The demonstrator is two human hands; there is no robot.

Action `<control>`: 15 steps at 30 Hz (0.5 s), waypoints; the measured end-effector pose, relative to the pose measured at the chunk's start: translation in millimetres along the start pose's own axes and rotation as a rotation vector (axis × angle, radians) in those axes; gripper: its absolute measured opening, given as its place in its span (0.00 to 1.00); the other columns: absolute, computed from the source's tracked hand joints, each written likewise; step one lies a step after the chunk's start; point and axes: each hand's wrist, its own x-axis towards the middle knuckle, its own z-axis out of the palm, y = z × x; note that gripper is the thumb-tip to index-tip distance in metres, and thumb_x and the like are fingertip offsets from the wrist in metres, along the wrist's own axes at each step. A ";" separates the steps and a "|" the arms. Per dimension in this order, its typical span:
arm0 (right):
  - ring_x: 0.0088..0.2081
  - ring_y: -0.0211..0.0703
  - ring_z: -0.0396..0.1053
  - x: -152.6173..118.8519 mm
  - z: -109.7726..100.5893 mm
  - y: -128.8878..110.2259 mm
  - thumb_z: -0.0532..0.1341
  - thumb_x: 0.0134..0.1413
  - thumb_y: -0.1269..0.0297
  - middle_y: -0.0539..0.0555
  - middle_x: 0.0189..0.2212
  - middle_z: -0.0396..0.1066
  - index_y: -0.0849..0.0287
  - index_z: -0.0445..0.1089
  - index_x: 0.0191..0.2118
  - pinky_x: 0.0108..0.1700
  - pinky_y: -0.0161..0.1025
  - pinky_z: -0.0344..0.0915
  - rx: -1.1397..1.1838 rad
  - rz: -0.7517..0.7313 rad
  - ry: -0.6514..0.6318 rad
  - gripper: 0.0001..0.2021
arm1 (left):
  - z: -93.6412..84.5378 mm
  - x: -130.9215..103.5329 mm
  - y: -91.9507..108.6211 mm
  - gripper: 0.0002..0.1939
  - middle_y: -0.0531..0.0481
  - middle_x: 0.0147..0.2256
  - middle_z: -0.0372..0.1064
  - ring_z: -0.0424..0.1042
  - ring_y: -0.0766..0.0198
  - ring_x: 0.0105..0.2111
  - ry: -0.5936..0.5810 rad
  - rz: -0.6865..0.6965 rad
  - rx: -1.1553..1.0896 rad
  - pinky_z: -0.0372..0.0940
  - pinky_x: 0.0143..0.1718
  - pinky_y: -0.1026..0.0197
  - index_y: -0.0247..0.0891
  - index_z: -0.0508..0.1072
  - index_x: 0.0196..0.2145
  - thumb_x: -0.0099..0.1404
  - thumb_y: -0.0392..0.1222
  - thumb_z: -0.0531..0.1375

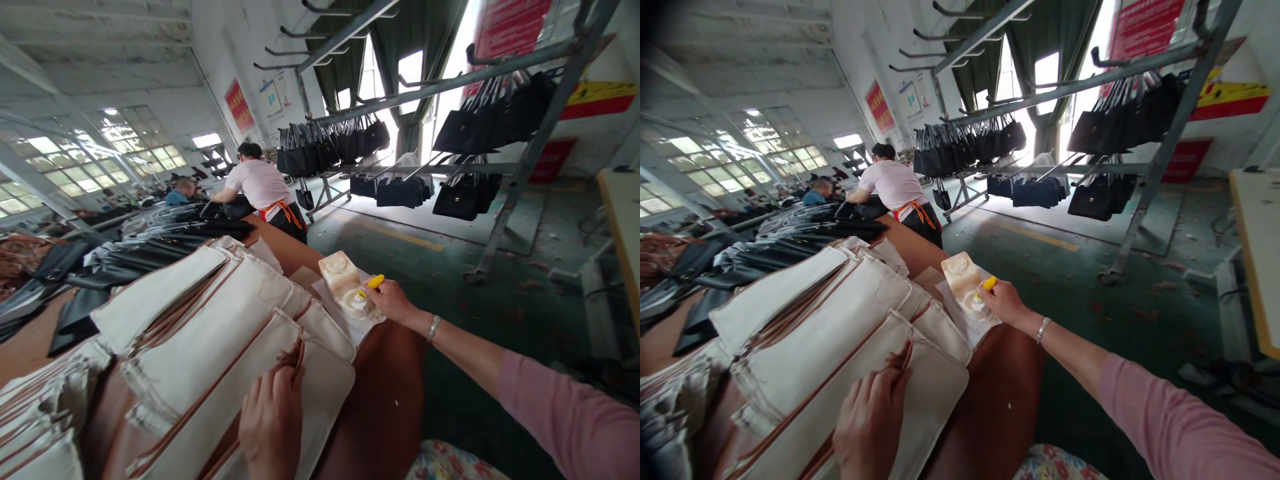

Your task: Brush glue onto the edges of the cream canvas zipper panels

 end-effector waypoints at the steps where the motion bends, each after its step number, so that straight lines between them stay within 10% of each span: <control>1: 0.37 0.46 0.74 0.1 0.2 0.8 0.55 0.61 0.56 0.55 0.36 0.76 0.59 0.75 0.38 0.43 0.37 0.66 -0.006 -0.014 -0.013 0.15 | -3.3 -7.8 -0.9 0.08 0.49 0.30 0.70 0.67 0.58 0.33 0.072 -0.011 -0.020 0.57 0.38 0.58 0.41 0.71 0.34 0.67 0.47 0.59; 8: 0.38 0.47 0.73 2.1 8.2 2.8 0.58 0.59 0.59 0.54 0.36 0.76 0.57 0.76 0.37 0.44 0.39 0.66 -0.046 -0.107 -0.113 0.11 | -25.7 -20.3 -4.2 0.10 0.50 0.29 0.68 0.64 0.58 0.33 0.069 -0.084 -0.064 0.57 0.37 0.58 0.41 0.72 0.32 0.66 0.49 0.59; 15: 0.40 0.45 0.72 -1.8 -12.6 -2.5 0.57 0.61 0.60 0.53 0.39 0.75 0.56 0.75 0.40 0.44 0.38 0.66 -0.055 -0.223 -0.134 0.10 | -13.8 14.0 -7.7 0.16 0.46 0.43 0.70 0.66 0.56 0.41 -0.323 -0.250 -0.100 0.59 0.37 0.59 0.42 0.72 0.32 0.69 0.52 0.51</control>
